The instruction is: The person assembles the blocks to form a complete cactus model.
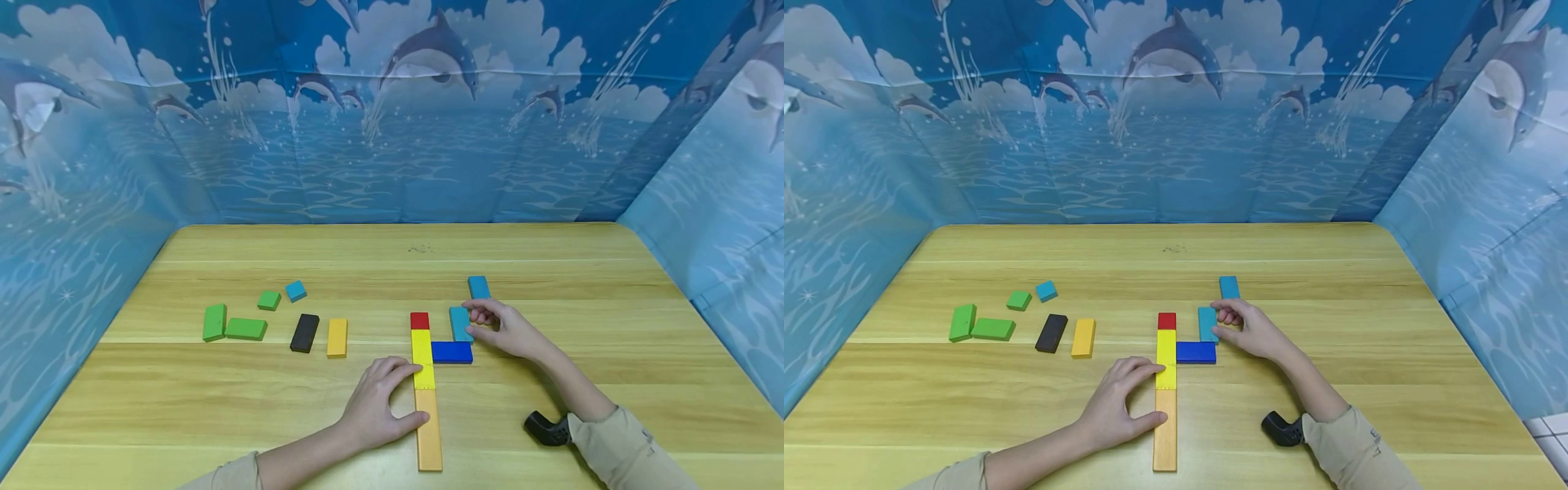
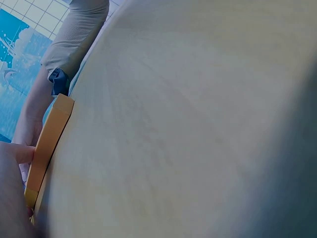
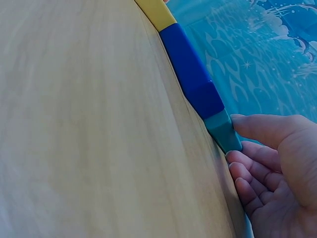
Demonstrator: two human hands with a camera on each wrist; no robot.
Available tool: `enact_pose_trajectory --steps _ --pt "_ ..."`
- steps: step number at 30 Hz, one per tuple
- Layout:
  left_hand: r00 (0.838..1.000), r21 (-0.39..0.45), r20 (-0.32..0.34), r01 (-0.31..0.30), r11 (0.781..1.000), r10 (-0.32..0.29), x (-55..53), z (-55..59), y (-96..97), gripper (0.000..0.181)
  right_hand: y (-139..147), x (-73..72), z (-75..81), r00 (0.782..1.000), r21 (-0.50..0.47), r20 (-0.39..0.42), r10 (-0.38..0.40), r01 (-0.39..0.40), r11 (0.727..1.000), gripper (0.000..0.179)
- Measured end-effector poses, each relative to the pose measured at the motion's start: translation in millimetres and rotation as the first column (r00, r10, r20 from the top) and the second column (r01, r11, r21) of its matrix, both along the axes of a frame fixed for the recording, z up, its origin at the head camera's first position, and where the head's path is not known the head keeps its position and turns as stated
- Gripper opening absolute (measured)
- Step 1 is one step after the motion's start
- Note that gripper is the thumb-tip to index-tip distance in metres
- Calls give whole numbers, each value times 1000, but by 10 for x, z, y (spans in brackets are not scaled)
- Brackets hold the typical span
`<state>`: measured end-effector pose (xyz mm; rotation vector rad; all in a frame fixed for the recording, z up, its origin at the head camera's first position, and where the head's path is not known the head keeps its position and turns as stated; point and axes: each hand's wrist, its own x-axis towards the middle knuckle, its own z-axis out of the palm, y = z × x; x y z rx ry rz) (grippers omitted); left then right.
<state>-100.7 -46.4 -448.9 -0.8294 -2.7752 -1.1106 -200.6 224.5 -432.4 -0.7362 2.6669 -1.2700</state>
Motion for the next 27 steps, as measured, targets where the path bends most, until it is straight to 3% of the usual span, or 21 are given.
enact_pose_trajectory --steps 9,15,21,27 --pt "1000 6 -23 6 1000 -6 -5 -20 -7 58 19 -24 5 999 -46 4 -36 36 998 39" --pt "999 12 -39 8 1000 -8 -6 -28 -8 56 180 -180 50 994 -84 -51 -98 94 992 42" --pt "999 11 -43 7 1000 -7 -8 -25 -9 56 365 -409 49 999 34 21 -38 37 999 61" --pt "999 10 -44 7 1000 -6 -6 -28 -6 56 455 -528 45 995 8 89 43 -44 999 66"
